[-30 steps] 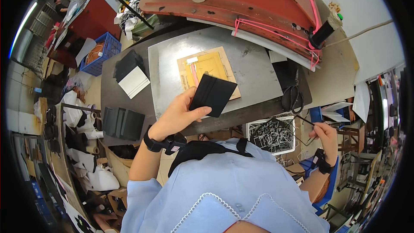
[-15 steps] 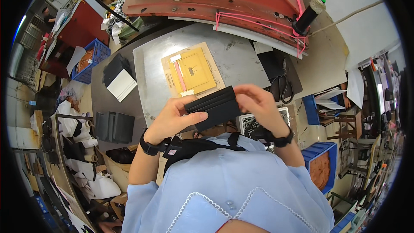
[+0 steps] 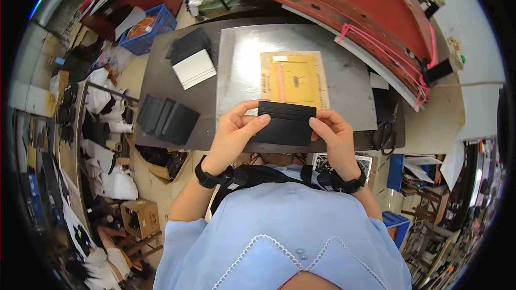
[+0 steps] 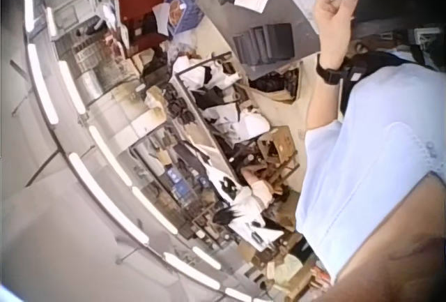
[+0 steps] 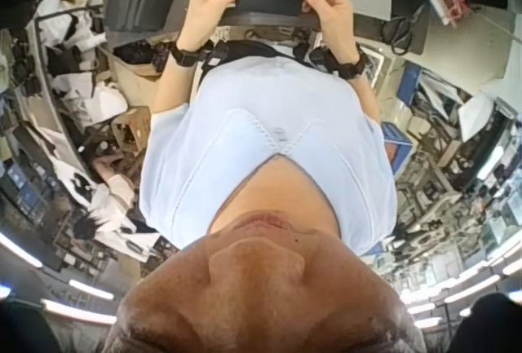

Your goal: The recorder is assembling leather wallet components using a manual press machine to bond pieces together.

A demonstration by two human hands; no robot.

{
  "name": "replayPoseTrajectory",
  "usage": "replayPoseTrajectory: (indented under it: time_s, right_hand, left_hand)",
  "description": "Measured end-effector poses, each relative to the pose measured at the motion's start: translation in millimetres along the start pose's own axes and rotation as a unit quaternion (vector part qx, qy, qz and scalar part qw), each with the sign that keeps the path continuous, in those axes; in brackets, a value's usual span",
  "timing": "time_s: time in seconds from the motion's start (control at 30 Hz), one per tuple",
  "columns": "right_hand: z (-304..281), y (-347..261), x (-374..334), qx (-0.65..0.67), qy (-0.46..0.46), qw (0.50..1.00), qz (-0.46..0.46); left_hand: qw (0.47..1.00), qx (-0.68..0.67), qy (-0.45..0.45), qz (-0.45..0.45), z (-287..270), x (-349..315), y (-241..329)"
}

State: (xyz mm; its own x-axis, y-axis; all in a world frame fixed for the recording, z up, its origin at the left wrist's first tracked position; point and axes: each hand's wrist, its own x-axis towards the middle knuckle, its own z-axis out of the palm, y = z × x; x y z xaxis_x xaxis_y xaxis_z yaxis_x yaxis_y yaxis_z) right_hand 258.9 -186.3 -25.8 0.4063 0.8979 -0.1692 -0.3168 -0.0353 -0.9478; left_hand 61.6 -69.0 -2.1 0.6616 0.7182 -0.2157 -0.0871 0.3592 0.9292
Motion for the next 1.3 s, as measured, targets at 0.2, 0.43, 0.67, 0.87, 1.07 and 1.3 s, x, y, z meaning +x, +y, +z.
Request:
replayPoseTrajectory:
  time_s: [0.2, 0.43, 0.67, 0.87, 1.07, 1.3]
  right_hand:
    - [24, 13, 13, -0.134, -0.019, 0.990, -0.049]
    - [34, 21, 25, -0.197, -0.073, 0.974, -0.081]
    - [32, -5, 35, -0.209, -0.097, 0.970, -0.074]
    - [42, 2, 31, -0.225, -0.108, 0.965, -0.080]
    - [41, 1, 24, -0.243, -0.098, 0.961, -0.089]
    - [15, 7, 13, -0.223, -0.046, 0.972, -0.050]
  left_hand:
    - [0.998, 0.029, 0.046, 0.016, -25, -9, -14]
    - [0.949, 0.051, 0.284, 0.126, -85, -49, -25]
    - [0.620, 0.593, 0.463, 0.223, -143, -66, -31]
    - [0.650, 0.672, 0.256, 0.246, -142, -16, 18]
    - [0.571, 0.782, 0.151, 0.198, -176, 69, 34]
    - [0.574, 0.757, 0.175, 0.259, -206, 104, 34]
